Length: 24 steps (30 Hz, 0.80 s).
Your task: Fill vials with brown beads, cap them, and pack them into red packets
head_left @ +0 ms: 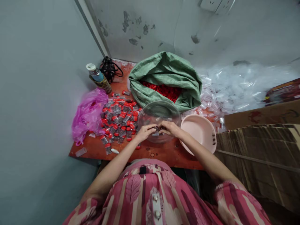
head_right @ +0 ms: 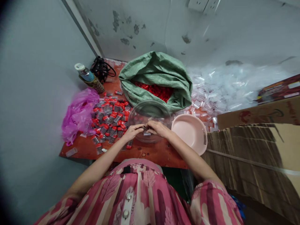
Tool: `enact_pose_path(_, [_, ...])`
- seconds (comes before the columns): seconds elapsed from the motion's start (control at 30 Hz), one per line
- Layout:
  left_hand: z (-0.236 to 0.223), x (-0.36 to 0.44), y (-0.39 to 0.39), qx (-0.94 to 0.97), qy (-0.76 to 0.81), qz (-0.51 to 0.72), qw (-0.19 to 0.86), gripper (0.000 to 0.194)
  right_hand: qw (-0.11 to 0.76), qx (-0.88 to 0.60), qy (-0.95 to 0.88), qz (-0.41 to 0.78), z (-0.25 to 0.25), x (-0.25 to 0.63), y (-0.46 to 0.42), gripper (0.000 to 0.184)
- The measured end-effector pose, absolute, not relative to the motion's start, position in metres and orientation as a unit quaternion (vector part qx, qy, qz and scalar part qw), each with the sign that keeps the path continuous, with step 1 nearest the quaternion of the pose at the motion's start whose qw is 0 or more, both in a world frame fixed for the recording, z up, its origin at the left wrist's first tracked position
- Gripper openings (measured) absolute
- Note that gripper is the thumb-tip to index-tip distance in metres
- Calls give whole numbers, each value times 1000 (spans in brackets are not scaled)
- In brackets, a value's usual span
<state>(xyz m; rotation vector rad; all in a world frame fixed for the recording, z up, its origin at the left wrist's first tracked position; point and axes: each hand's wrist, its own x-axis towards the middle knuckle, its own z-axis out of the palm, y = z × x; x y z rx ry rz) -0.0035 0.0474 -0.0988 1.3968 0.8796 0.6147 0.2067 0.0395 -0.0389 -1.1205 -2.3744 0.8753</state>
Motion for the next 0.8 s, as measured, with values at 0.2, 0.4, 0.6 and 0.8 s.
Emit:
enact_pose_path(0.2, [-97, 1, 53, 617, 405, 275, 616, 36, 214, -391, -823, 351, -46, 210, 43, 31])
enact_pose_path(0.4, [-76, 4, 62, 636, 403, 383, 535, 25, 289, -471, -697, 457, -46, 220, 64, 49])
enact_pose_path(0.6, [-77, 22, 62, 631, 388, 440, 508, 16, 340, -678, -551, 348, -73, 262, 144, 33])
enact_pose_path(0.8, [-88, 30, 58, 628, 427, 406, 509, 15, 163, -840, -494, 151, -92, 288, 231, 35])
